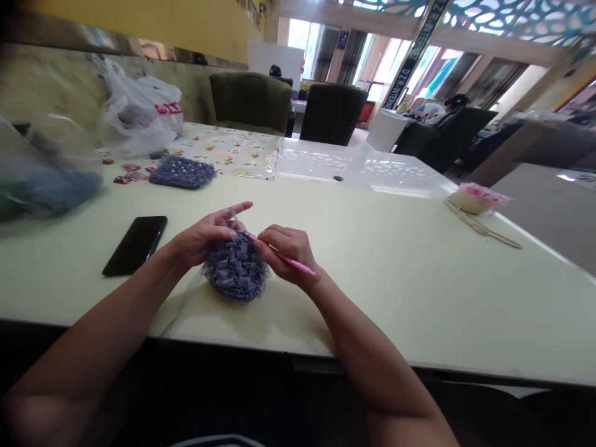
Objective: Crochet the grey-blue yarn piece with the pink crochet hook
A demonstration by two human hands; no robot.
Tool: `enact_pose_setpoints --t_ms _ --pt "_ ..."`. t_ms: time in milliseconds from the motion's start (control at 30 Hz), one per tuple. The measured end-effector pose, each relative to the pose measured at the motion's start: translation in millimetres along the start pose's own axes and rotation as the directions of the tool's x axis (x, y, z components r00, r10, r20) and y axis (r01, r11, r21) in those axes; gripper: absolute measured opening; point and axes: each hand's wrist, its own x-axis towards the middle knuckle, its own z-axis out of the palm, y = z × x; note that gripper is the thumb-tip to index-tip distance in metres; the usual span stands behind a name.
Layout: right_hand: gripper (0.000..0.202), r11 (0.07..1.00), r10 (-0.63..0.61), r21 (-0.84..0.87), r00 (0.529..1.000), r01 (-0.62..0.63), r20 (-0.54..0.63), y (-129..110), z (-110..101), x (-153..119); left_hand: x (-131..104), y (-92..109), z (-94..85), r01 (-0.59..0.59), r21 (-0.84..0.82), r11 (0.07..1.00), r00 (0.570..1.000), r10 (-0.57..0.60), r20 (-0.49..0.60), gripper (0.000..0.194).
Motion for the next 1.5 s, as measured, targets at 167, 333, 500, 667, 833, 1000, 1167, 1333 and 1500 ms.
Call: enact_pose_setpoints --t_ms 167,333,500,667,833,1000,1167,1333,1500 --pt "0.019 0.948 0.135 0.289 0.991 -0.130 0.002 -2.8 -6.9 4.6 -1.1 -0.8 4.2 -0.063 0.092 0.994 0.998 0.060 0.029 0.092" --pt "0.020 0.864 0.241 0.441 0.968 -0.244 0.065 0.7 -8.7 7.1 -2.2 -0.5 7.8 -0.095 0.170 0.981 0.995 0.089 0.044 0.089" --pt "0.022 0.755 0.307 0.573 0.944 -0.319 0.121 10.5 -5.6 5.4 -2.0 0.9 6.5 -0.130 0.220 0.967 0.991 0.121 0.055 0.083" --pt "0.023 0.719 0.370 0.563 0.910 -0.408 0.188 10.8 -5.7 6.2 -1.4 0.7 2.8 -0.161 0.246 0.956 0.986 0.148 0.070 0.075" --pt "0.030 0.779 0.463 0.426 0.880 -0.461 0.107 -0.4 -0.4 8.2 0.6 -8.5 3.2 -0.143 0.152 0.978 0.988 0.131 0.084 0.073" --pt "0.029 0.860 0.454 0.335 0.877 -0.385 -0.157 -9.5 10.8 5.1 2.6 -17.5 8.9 -0.130 0.187 0.974 0.992 0.127 0.026 0.056" --pt "0.021 0.950 0.302 0.136 0.938 -0.281 -0.169 -4.8 12.2 -0.8 0.4 -20.8 20.6 -0.149 0.110 0.983 0.988 0.153 -0.025 0.077" --pt "0.028 0.870 -0.067 -0.492 0.995 0.023 -0.073 -0.1 14.4 -3.0 -2.3 -25.7 32.9 -0.173 0.020 0.985 0.979 0.174 -0.102 0.080" --pt "0.030 0.584 -0.160 -0.811 0.985 0.037 -0.070 -9.1 24.9 -1.3 0.1 -29.8 37.3 -0.164 0.038 0.986 0.960 0.168 -0.223 0.063"
